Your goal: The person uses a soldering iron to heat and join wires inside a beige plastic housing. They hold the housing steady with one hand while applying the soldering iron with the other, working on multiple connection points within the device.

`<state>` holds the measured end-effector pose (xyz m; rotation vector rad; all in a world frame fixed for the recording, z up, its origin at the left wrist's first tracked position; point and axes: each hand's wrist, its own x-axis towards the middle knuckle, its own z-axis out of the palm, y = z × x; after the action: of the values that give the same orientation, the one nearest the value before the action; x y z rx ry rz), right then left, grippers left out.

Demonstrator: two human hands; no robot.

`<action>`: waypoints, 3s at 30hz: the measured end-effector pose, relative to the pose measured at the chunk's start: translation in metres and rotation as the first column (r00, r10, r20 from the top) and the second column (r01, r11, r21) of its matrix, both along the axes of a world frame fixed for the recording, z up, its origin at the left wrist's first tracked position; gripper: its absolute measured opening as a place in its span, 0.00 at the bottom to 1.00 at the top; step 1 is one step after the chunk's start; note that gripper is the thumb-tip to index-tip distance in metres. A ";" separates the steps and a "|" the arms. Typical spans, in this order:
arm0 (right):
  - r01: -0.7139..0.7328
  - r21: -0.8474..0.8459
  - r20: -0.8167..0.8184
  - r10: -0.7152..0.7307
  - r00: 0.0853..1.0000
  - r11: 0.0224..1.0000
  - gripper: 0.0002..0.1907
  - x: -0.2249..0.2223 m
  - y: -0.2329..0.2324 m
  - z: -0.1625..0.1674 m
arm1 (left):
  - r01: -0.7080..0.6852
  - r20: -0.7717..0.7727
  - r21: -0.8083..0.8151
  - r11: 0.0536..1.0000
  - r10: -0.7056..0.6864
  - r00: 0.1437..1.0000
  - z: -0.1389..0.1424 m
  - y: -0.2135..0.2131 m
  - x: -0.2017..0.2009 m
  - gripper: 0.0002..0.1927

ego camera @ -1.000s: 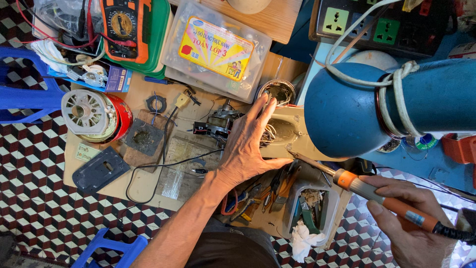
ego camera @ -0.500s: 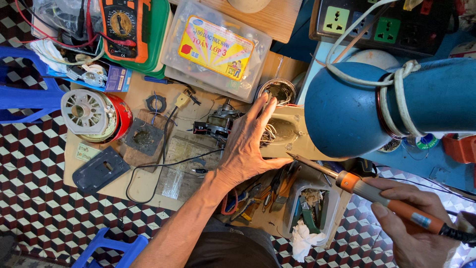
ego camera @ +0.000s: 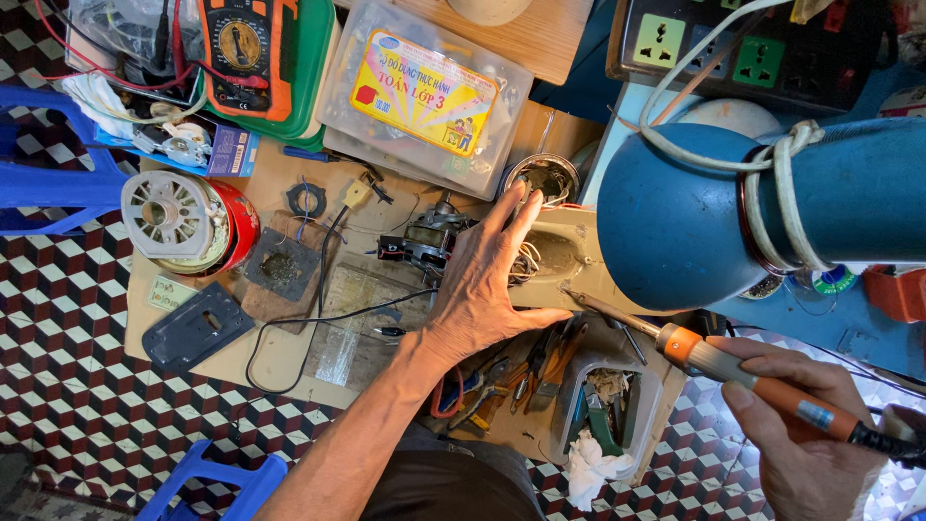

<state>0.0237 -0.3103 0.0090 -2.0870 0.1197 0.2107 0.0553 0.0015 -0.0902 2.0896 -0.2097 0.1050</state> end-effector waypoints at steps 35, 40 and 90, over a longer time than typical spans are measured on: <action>0.040 0.052 -0.043 -0.038 0.998 0.998 0.14 -0.010 -0.006 0.001 | -0.013 0.015 -0.010 1.000 0.013 1.000 0.000 -0.002 -0.001 0.66; 0.056 0.083 -0.032 -0.054 0.998 0.995 0.14 -0.008 -0.007 0.005 | -0.012 0.010 -0.007 1.000 0.012 1.000 0.000 -0.002 -0.002 0.66; -0.008 -0.114 0.022 0.010 1.000 0.993 0.13 -0.004 0.013 0.014 | 0.002 -0.004 -0.046 0.999 -0.002 1.000 -0.006 -0.001 -0.003 0.67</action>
<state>0.0196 -0.2974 0.0233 -2.2029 0.1110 0.1902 0.0525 0.0007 -0.0965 2.0434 -0.2052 0.1041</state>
